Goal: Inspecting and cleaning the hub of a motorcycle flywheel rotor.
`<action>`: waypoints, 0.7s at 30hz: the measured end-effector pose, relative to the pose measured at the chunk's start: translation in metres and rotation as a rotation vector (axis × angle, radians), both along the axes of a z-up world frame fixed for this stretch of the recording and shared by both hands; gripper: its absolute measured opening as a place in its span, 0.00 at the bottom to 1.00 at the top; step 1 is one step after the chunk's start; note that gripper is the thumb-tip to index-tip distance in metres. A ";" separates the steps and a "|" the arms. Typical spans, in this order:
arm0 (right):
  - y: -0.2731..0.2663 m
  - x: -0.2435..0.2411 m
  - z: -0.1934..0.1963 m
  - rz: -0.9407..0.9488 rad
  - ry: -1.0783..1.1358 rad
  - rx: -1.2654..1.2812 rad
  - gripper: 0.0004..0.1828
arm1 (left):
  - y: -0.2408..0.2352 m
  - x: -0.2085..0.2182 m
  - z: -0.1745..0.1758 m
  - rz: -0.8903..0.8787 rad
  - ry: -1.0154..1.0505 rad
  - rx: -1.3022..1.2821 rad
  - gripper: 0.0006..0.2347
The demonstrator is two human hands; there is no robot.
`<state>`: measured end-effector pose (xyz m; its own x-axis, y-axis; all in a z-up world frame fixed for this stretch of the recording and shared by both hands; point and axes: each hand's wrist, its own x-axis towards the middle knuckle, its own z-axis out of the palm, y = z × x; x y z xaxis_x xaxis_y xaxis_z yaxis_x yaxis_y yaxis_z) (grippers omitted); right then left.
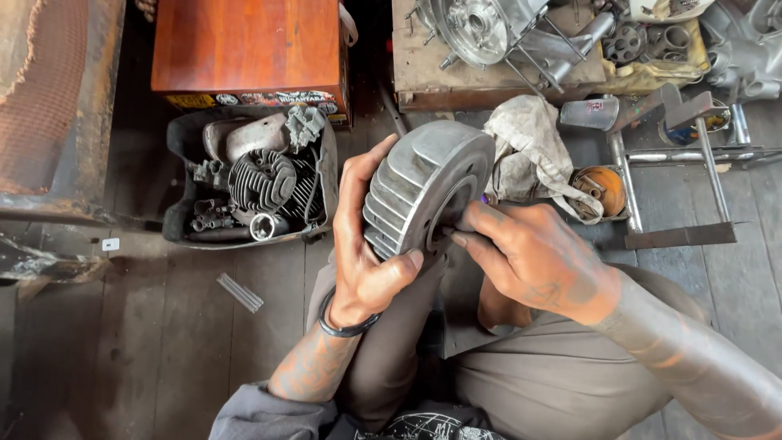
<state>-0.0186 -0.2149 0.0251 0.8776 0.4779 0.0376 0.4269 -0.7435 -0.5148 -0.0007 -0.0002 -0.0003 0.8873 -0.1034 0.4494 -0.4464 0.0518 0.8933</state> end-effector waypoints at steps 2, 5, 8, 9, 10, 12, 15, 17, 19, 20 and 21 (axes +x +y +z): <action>0.006 0.005 0.001 0.004 -0.043 -0.007 0.07 | -0.001 0.001 0.000 0.029 -0.017 0.031 0.37; 0.002 -0.001 0.002 -0.036 -0.020 -0.027 0.08 | -0.003 0.001 0.001 0.016 -0.035 0.045 0.37; 0.003 -0.001 -0.001 -0.053 -0.016 -0.054 0.09 | -0.003 0.001 0.000 -0.006 -0.017 0.017 0.37; 0.004 -0.001 -0.003 -0.041 -0.095 -0.073 0.09 | -0.004 0.000 -0.001 -0.002 -0.017 0.002 0.37; 0.006 -0.003 -0.003 -0.049 -0.086 -0.074 0.09 | -0.004 -0.002 -0.002 -0.010 -0.007 0.002 0.37; 0.009 -0.001 -0.002 -0.001 -0.198 -0.082 0.11 | -0.004 0.001 0.000 -0.006 0.017 -0.020 0.38; -0.001 -0.007 -0.003 0.024 -0.125 -0.014 0.07 | -0.003 0.002 -0.005 -0.013 0.006 -0.028 0.38; 0.003 -0.001 -0.002 0.028 -0.165 -0.077 0.06 | -0.005 0.001 -0.001 0.011 -0.004 0.005 0.37; 0.006 -0.006 -0.002 0.010 -0.208 -0.136 0.06 | -0.004 -0.002 -0.001 0.013 -0.017 0.043 0.37; 0.004 -0.007 -0.002 0.015 -0.188 -0.118 0.09 | -0.004 -0.001 -0.002 -0.005 -0.012 0.009 0.37; 0.003 -0.007 -0.001 0.020 -0.169 -0.099 0.13 | -0.004 0.001 -0.003 -0.024 -0.008 -0.025 0.38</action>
